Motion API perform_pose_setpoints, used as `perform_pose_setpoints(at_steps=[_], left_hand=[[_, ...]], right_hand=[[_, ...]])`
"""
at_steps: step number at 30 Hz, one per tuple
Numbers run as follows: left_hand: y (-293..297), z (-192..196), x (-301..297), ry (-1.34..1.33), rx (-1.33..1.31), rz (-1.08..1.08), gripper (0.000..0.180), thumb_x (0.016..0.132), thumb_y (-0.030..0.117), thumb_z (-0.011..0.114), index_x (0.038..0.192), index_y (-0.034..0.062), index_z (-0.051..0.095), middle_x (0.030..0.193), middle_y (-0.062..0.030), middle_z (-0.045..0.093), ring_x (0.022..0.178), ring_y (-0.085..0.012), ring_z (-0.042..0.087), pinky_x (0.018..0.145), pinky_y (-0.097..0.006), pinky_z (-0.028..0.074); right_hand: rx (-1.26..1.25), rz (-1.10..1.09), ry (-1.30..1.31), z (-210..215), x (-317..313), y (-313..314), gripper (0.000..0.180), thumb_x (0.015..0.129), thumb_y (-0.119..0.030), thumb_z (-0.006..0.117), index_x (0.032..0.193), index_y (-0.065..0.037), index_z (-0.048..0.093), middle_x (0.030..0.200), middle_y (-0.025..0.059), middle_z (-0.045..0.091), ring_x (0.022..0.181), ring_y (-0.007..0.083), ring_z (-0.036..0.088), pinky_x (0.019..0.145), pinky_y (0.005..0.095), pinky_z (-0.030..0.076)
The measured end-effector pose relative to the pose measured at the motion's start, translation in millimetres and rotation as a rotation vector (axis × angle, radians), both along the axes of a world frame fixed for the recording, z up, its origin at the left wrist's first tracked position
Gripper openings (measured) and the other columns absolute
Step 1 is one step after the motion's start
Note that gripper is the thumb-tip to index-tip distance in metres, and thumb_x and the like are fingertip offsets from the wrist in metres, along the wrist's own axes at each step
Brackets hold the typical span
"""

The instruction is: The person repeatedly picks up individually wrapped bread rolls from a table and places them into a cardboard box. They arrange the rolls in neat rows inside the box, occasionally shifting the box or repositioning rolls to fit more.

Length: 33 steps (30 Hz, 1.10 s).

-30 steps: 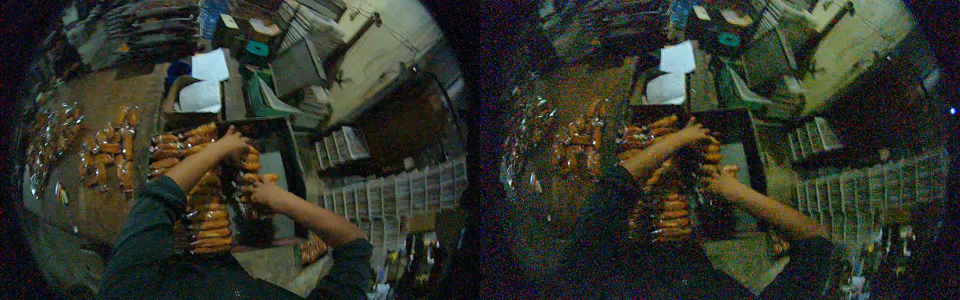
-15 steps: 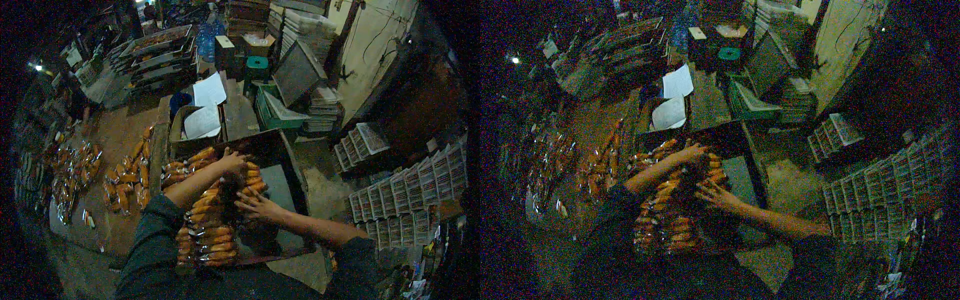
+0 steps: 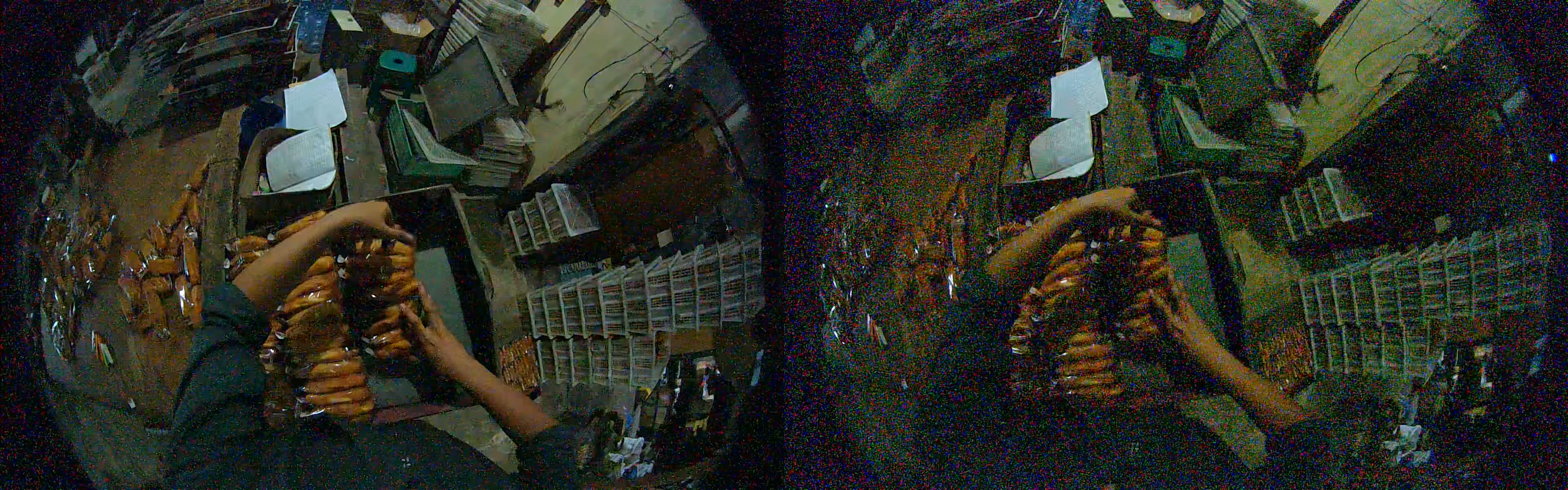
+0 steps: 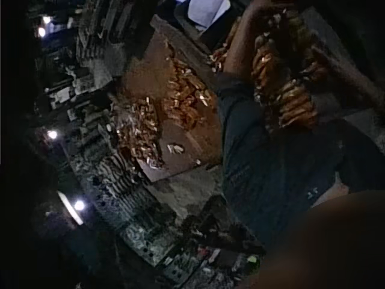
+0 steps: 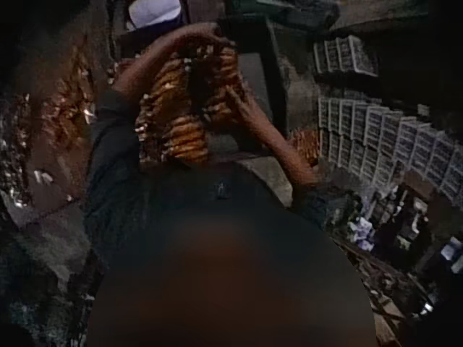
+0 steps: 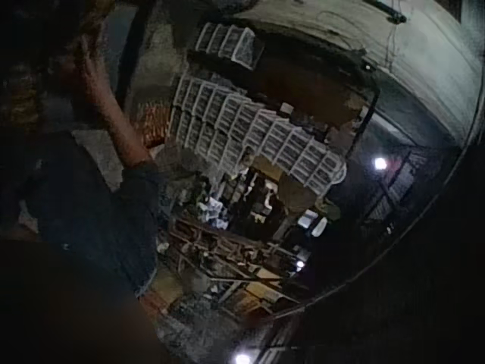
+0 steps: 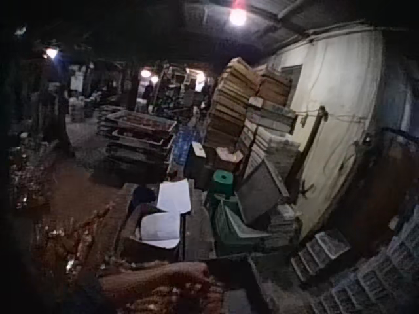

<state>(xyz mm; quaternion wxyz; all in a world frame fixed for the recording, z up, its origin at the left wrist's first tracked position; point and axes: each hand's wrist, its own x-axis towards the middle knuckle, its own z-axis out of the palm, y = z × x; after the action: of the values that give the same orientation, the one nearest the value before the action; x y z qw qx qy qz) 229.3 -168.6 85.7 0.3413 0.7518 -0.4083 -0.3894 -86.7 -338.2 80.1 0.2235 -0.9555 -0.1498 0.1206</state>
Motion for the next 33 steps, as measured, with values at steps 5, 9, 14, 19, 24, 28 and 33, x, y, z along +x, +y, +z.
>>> perform_pose_setpoints(at_steps=[5,9,14,19,24,28,33], left_hand=[[25.6,49.3,-1.9,-0.356,-0.076,0.303,0.062,0.089,0.065,0.065,0.084,0.0050,0.080,0.072,-0.0147,0.073,0.064,-0.0287,0.071,0.063,-0.043,0.056],[48.1,60.5,-77.6,-0.306,-0.332,0.435,0.048,0.092,0.050,0.070,0.098,0.0031,0.077,0.081,-0.0178,0.074,0.074,-0.0332,0.072,0.070,-0.044,0.056],[51.9,35.1,-233.2,-0.278,-0.555,0.357,0.037,0.097,0.038,0.066,0.093,0.0023,0.073,0.084,-0.0211,0.070,0.078,-0.0389,0.069,0.073,-0.049,0.053],[29.6,-26.1,-330.5,-0.095,-0.149,0.028,0.039,0.103,0.038,0.052,0.104,0.0023,0.069,0.100,-0.0250,0.069,0.094,-0.0446,0.065,0.084,-0.054,0.052],[11.5,-50.4,-328.8,-0.233,-0.036,0.106,0.043,0.103,0.040,0.051,0.104,0.0004,0.067,0.097,-0.0259,0.066,0.097,-0.0466,0.063,0.086,-0.055,0.051],[12.0,-54.9,-322.4,-0.182,0.120,0.190,0.047,0.100,0.045,0.056,0.110,0.0001,0.066,0.102,-0.0276,0.069,0.098,-0.0465,0.065,0.088,-0.054,0.052],[4.8,-52.1,-313.7,-0.356,-0.070,0.186,0.056,0.099,0.052,0.056,0.110,-0.0010,0.069,0.106,-0.0263,0.070,0.098,-0.0457,0.067,0.087,-0.054,0.053]], right_hand=[[0.063,-0.082,-0.173,8.2,0.4,9.1,0.124,0.074,-0.032,0.090,0.163,-0.014,0.006,0.166,0.0260,-0.012,0.155,0.0455,0.001,0.123,0.0505,0.022],[0.541,-0.358,0.197,-8.7,-4.0,13.3,0.119,0.087,-0.034,0.079,0.161,-0.008,-0.010,0.168,0.0245,-0.007,0.156,0.0365,0.002,0.124,0.0434,0.018],[0.804,-0.343,0.157,-41.6,17.2,-15.3,0.087,0.106,-0.036,0.048,0.160,-0.003,-0.011,0.169,0.0212,0.003,0.156,0.0288,0.011,0.125,0.0390,0.013],[0.667,-0.614,0.007,-57.2,110.4,-38.1,0.092,0.096,-0.063,0.034,0.161,-0.004,0.005,0.164,0.0220,0.020,0.147,0.0321,0.029,0.120,0.0418,0.023],[0.663,-0.554,0.165,-56.4,163.3,1.0,0.114,0.087,-0.091,0.020,0.161,-0.004,0.021,0.159,0.0229,0.036,0.138,0.0354,0.048,0.115,0.0447,0.032],[0.637,-0.657,0.121,-39.3,175.2,-4.8,0.106,0.093,-0.085,0.020,0.160,-0.002,0.025,0.158,0.0249,0.037,0.130,0.0357,0.051,0.114,0.0449,0.032],[0.872,-0.641,0.177,-60.0,202.2,-8.9,0.106,0.092,-0.085,0.020,0.160,-0.003,0.025,0.161,0.0240,0.032,0.148,0.0331,0.032,0.120,0.0423,0.021]])
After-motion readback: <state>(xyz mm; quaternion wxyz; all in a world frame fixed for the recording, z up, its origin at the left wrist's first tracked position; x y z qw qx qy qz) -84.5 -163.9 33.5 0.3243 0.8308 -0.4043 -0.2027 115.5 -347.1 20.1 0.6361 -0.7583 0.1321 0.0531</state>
